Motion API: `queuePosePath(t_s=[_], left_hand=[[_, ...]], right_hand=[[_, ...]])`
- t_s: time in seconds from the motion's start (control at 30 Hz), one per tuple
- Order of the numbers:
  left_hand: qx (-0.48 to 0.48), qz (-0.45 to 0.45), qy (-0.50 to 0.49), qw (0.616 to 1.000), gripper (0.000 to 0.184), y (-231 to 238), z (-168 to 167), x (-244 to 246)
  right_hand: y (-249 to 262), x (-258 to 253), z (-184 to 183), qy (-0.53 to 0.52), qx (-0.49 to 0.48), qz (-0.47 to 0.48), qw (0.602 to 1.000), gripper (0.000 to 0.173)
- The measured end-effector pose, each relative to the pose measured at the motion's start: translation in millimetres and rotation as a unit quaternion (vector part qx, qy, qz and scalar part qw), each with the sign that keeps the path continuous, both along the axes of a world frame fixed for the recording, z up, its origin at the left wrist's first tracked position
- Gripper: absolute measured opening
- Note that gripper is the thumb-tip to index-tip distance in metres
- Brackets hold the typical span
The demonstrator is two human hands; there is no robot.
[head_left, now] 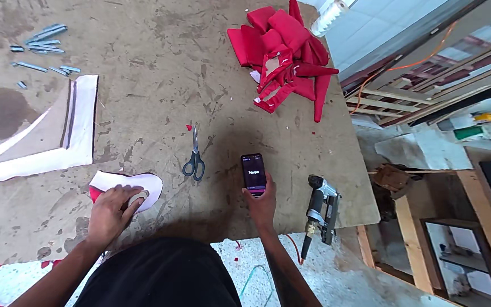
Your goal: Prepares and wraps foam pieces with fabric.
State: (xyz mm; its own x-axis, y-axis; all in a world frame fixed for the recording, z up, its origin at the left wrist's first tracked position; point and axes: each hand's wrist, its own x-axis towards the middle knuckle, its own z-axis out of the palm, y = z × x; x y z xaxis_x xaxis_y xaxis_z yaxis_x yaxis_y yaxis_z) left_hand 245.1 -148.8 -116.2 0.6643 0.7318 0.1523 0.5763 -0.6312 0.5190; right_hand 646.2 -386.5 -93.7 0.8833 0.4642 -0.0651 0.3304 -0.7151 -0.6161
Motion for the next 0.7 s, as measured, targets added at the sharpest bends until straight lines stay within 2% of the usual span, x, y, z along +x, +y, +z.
queuePosePath(t_s=[0.7], left_hand=[[0.012,0.000,-0.013,1.000,0.037,-0.7,-1.9,-1.2]], right_hand=[[2.7,-2.2,0.1,-0.008,-0.013,-0.005,1.000,0.101]])
